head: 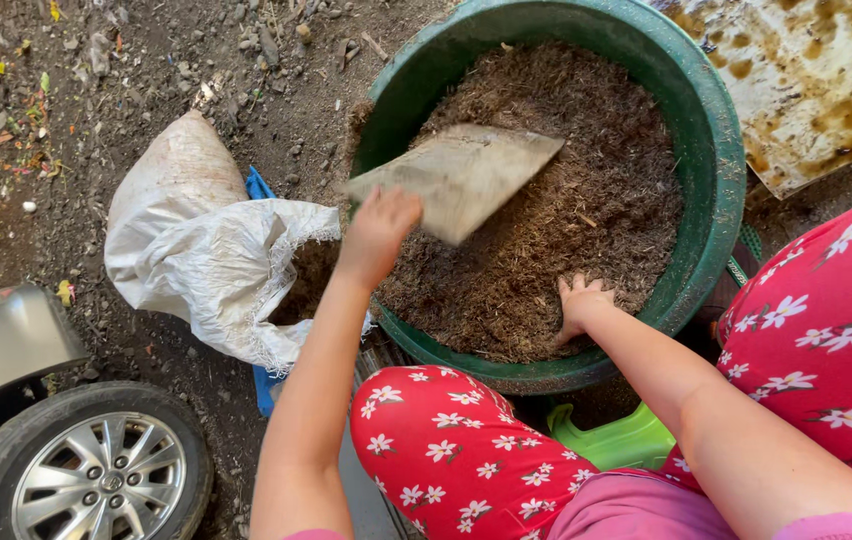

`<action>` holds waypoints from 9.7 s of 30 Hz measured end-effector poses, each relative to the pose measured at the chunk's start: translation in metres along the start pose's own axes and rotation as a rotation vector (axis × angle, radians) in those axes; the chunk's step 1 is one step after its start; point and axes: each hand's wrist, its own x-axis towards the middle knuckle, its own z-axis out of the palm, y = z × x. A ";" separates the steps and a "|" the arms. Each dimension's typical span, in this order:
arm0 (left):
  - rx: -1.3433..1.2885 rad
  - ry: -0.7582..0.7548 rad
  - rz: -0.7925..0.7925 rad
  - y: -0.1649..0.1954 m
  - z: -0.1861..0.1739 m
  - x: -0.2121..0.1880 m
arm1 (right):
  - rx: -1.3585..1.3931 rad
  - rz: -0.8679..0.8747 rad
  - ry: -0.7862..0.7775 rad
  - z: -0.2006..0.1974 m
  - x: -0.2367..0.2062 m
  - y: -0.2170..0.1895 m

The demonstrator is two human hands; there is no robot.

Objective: The person sits on a low stool and repeatedly packs a brown fibrous material into a rectangular tray using both hands. They press the material down to form a flat layer, then lift the filled tray and place it onto a stack of similar trays to the side.

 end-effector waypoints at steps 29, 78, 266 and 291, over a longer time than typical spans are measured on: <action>-1.695 0.300 -1.494 0.113 0.225 -0.154 | 1.093 -0.237 0.070 -0.052 0.011 0.021; -1.413 0.111 -1.786 0.134 0.251 -0.175 | -0.325 -0.338 0.775 -0.185 0.099 -0.162; -1.499 0.108 -1.507 0.126 0.244 -0.155 | -0.265 -0.693 0.800 -0.001 0.022 -0.089; -1.575 0.130 -1.508 0.130 0.232 -0.142 | 0.116 -0.276 0.837 -0.084 0.035 -0.096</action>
